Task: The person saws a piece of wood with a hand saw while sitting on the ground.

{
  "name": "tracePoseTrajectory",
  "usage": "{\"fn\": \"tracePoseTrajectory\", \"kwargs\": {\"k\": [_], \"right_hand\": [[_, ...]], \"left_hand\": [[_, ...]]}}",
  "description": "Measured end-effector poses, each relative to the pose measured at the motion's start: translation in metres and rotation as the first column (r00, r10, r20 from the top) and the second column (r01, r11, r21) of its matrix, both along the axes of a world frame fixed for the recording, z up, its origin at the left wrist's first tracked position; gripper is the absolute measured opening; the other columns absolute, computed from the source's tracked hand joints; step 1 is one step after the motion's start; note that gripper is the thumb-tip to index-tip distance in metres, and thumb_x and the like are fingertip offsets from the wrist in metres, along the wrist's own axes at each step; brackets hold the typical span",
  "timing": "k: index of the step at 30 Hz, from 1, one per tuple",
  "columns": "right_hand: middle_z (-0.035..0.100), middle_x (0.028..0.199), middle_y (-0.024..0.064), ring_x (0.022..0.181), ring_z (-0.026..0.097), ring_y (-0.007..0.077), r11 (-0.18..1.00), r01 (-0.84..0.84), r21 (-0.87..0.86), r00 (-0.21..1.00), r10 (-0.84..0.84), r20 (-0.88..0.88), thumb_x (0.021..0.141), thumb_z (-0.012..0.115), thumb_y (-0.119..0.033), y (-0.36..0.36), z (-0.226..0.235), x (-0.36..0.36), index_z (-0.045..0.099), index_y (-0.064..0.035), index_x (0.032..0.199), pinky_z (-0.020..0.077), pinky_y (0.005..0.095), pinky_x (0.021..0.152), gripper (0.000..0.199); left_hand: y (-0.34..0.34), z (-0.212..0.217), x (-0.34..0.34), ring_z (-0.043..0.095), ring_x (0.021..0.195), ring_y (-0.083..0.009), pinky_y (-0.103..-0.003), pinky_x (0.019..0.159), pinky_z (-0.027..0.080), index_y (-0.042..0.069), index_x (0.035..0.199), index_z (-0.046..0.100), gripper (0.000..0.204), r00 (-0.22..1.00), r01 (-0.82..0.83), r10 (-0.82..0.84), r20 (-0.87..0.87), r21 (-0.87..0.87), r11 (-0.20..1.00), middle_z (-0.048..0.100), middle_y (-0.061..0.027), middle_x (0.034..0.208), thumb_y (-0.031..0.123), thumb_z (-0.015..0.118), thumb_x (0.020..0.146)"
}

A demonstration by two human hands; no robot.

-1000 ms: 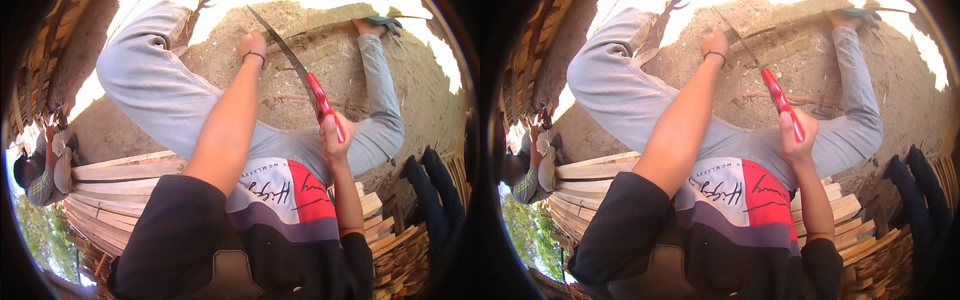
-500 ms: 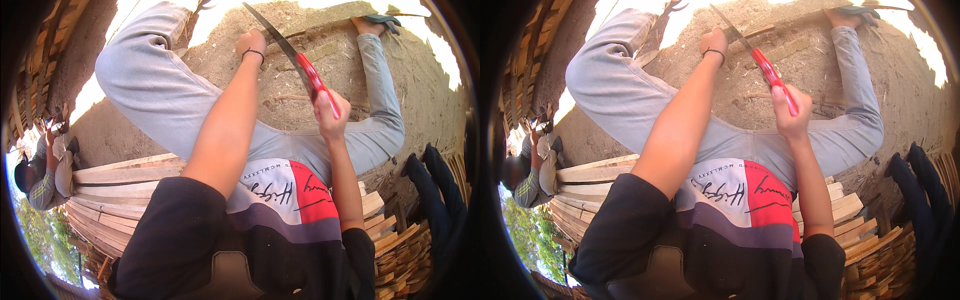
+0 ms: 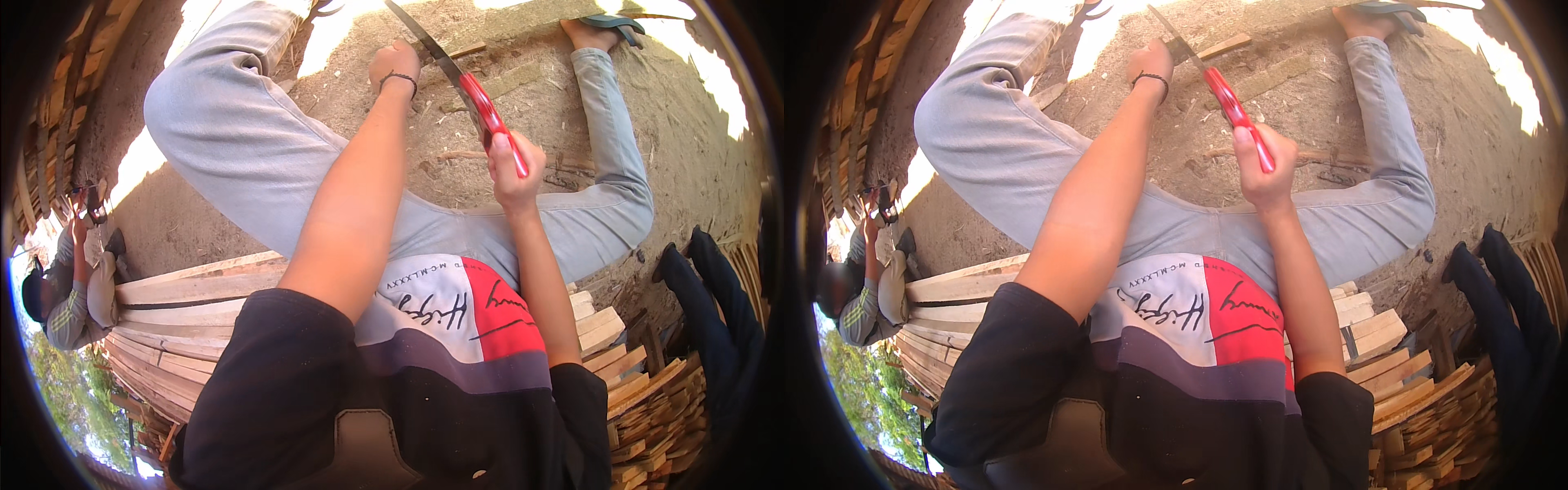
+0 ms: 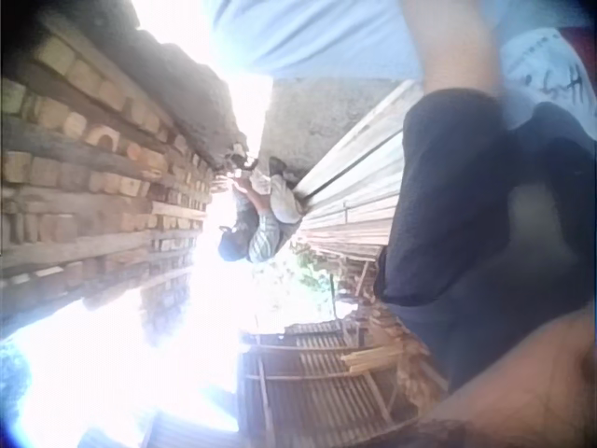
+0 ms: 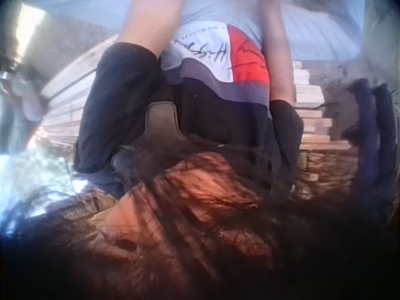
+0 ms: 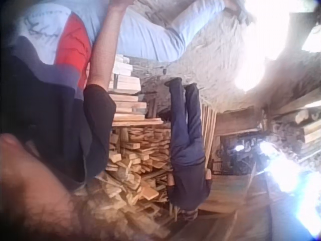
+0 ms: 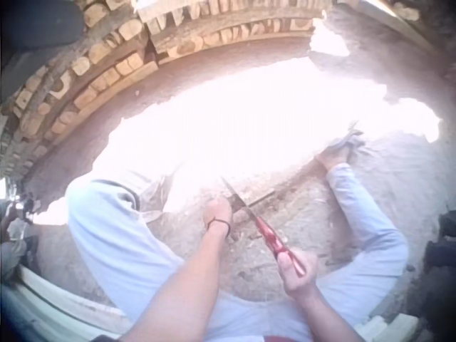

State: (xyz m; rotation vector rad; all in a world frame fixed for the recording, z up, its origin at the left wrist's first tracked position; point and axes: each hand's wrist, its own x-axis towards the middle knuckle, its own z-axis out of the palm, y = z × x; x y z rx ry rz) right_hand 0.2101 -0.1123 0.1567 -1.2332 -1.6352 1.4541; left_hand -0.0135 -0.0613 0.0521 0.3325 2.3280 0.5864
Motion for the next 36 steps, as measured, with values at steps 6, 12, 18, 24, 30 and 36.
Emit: {"fn": "tracePoseTrajectory", "kwargs": {"k": [6, 12, 18, 24, 30, 36], "right_hand": [[0.045, 0.056, -0.0009, 0.052, 0.04, 0.0064, 0.998, 0.013, -0.063, 1.0, -0.014, -0.017, 0.095, 0.06, -0.022, -0.008, 0.015, 0.009, 0.058, -0.0014, 0.071, 0.0297, 0.028, 0.047, 0.031], [0.048, 0.057, -0.0011, 0.05, 0.041, 0.0055, 0.992, 0.035, -0.122, 0.999, -0.036, -0.001, 0.097, 0.058, -0.025, -0.021, 0.037, 0.03, 0.054, -0.0026, 0.068, 0.0298, 0.0258, 0.046, 0.037], [0.049, 0.057, -0.0018, 0.046, 0.044, 0.0053, 0.961, 0.081, -0.266, 0.962, -0.146, -0.233, 0.099, 0.056, -0.032, 0.0, 0.035, 0.025, 0.053, -0.0033, 0.07, 0.0319, 0.0219, 0.042, 0.04], [0.049, 0.055, 0.0024, 0.046, 0.044, 0.0094, 0.999, 0.044, 0.029, 0.997, -0.042, -0.072, 0.096, 0.057, -0.038, -0.019, 0.074, 0.033, 0.052, -0.0034, 0.069, 0.033, 0.0247, 0.045, 0.044], [0.047, 0.055, 0.0039, 0.045, 0.044, 0.0115, 0.963, 0.226, 0.149, 0.939, -0.174, -0.296, 0.094, 0.058, -0.04, -0.032, 0.11, 0.044, 0.048, -0.001, 0.068, 0.0316, 0.0255, 0.044, 0.048], [0.045, 0.055, 0.0028, 0.046, 0.044, 0.0107, 0.935, 0.351, 0.055, 0.906, -0.324, -0.273, 0.094, 0.059, -0.037, -0.029, 0.11, 0.061, 0.046, -0.0021, 0.069, 0.0306, 0.0249, 0.043, 0.045]], "left_hand": [[0.009, 0.003, -0.004, 0.062, 0.11, -0.0411, -0.046, 0.097, 0.046, -0.006, 0.108, 0.068, 0.056, 1.0, -0.006, 0.006, 0.004, 0.016, 1.0, 0.064, -0.03, 0.114, 0.037, 0.036, 0.091], [0.001, 0.005, -0.001, 0.064, 0.105, -0.0398, -0.046, 0.094, 0.047, -0.006, 0.102, 0.069, 0.055, 0.995, -0.097, 0.096, 0.021, 0.057, 0.994, 0.066, -0.03, 0.107, 0.037, 0.039, 0.088], [0.011, 0.03, -0.004, 0.066, 0.082, -0.0385, -0.046, 0.081, 0.049, -0.005, 0.076, 0.068, 0.051, 0.998, -0.055, 0.057, -0.001, 0.245, 0.968, 0.069, -0.0259, 0.083, 0.037, 0.042, 0.086], [0.02, 0.045, 0.0, 0.066, 0.076, -0.0371, -0.048, 0.077, 0.048, -0.002, 0.071, 0.067, 0.053, 0.988, -0.093, 0.124, -0.09, 0.291, 0.952, 0.068, -0.0215, 0.076, 0.04, 0.041, 0.09], [0.035, 0.062, -0.005, 0.064, 0.064, -0.0206, -0.032, 0.051, 0.054, -0.003, 0.101, 0.065, 0.066, 0.891, -0.4, 0.349, 0.289, 0.14, 0.906, 0.067, -0.0129, 0.092, 0.058, 0.037, 0.098], [0.043, 0.041, -0.011, 0.064, 0.066, -0.0241, -0.039, 0.058, 0.051, -0.002, 0.065, 0.059, 0.049, 0.913, -0.409, 0.383, 0.142, 0.289, 0.866, 0.064, -0.0146, 0.071, 0.035, 0.046, 0.094]]}}
